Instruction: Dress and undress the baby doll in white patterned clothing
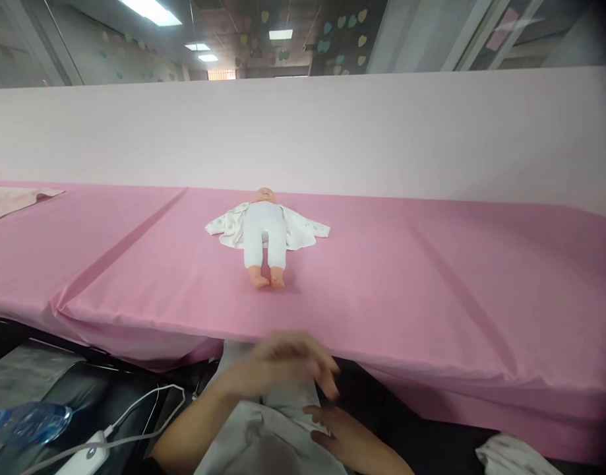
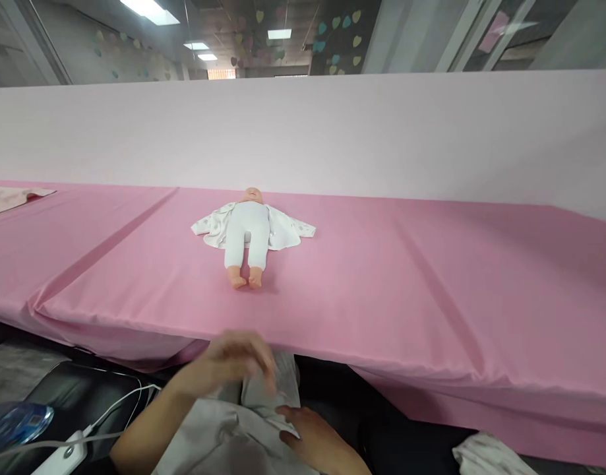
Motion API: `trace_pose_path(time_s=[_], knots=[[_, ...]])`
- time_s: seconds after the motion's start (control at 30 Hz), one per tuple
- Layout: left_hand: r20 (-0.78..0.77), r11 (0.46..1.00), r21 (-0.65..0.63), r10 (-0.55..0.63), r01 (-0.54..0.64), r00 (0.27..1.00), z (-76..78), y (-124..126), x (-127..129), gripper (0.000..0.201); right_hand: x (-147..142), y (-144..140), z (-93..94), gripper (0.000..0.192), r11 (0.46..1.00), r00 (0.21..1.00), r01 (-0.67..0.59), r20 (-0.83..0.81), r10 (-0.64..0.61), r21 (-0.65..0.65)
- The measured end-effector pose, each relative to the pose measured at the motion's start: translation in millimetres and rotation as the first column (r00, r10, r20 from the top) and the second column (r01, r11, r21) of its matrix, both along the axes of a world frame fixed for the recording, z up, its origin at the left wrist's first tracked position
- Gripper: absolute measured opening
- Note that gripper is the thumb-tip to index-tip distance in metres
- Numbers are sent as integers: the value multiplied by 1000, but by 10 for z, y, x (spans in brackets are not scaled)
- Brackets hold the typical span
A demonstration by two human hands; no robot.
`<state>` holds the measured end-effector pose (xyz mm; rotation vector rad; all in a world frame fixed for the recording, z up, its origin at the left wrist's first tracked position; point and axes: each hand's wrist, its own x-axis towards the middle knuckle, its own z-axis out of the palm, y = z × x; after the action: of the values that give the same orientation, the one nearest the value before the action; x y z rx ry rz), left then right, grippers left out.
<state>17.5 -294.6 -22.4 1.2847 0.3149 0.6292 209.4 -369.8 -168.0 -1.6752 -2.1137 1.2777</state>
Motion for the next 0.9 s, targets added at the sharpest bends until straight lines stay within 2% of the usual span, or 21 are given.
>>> trace_pose_path(time_s=[0.03, 0.07, 0.1, 0.13, 0.17, 0.2, 0.27, 0.33, 0.4, 0.43, 0.5, 0.53, 0.63, 0.7, 0.77, 0.9], knots=[[62, 978, -21, 208, -207, 976, 73, 136, -47, 21, -60, 77, 179, 46, 996, 997, -77, 8, 78, -37], [109, 910, -51, 414, -410, 904, 123, 278, -97, 17, -105, 152, 354, 47, 987, 988, -152, -14, 151, -57], [143, 820, -98, 572, -564, 807, 158, 428, -148, 14, -136, 225, 517, 48, 979, 981, -196, -31, 194, -61], [170, 733, -160, 680, -661, 713, 183, 586, -201, 12, -157, 295, 664, 48, 972, 974, -226, -25, 225, -60], [185, 674, -238, 738, -700, 649, 201, 758, -254, 11, -169, 361, 792, 49, 967, 969, -247, -14, 246, -55], [192, 637, -316, 768, -703, 611, 213, 944, -304, 12, -176, 423, 900, 49, 966, 967, -255, 2, 256, -47], [161, 591, -387, 800, -708, 579, 208, 1365, -387, 20, -174, 543, 1070, 48, 966, 966, -257, 33, 258, -35], [118, 480, -321, 876, -817, 468, 154, 1841, -432, 23, -155, 661, 1197, 47, 971, 969, -239, 51, 240, -27], [26, 327, -179, 945, -928, 327, 46, 2325, -434, 25, -111, 781, 1290, 46, 975, 974, -218, 58, 220, -35], [-52, 287, -106, 954, -952, 294, -22, 2553, -419, 29, -78, 841, 1323, 46, 977, 976, -210, 54, 213, -45], [-223, 288, 16, 935, -958, 277, -170, 2952, -369, 32, 10, 954, 1357, 47, 977, 979, -196, 34, 199, -82], [-265, 278, 117, 934, -953, 240, -240, 3122, -338, 34, 64, 1008, 1360, 47, 977, 982, -183, 24, 187, -108], [-315, 140, 485, 949, -863, -23, -412, 3538, -251, 43, 222, 1166, 1354, 47, 973, 991, -130, -19, 129, -188], [-298, 89, 669, 942, -738, -156, -496, 3760, -220, 52, 292, 1286, 1375, 45, 968, 994, -101, -67, 87, -231], [-280, 100, 783, 938, -614, -205, -575, 3937, -218, 54, 317, 1441, 1431, 43, 967, 991, -87, -115, 61, -239], [-244, 128, 909, 935, -397, -257, -764, 4118, -276, 41, 251, 1916, 1579, 37, 981, 967, -109, -246, 67, -160]])
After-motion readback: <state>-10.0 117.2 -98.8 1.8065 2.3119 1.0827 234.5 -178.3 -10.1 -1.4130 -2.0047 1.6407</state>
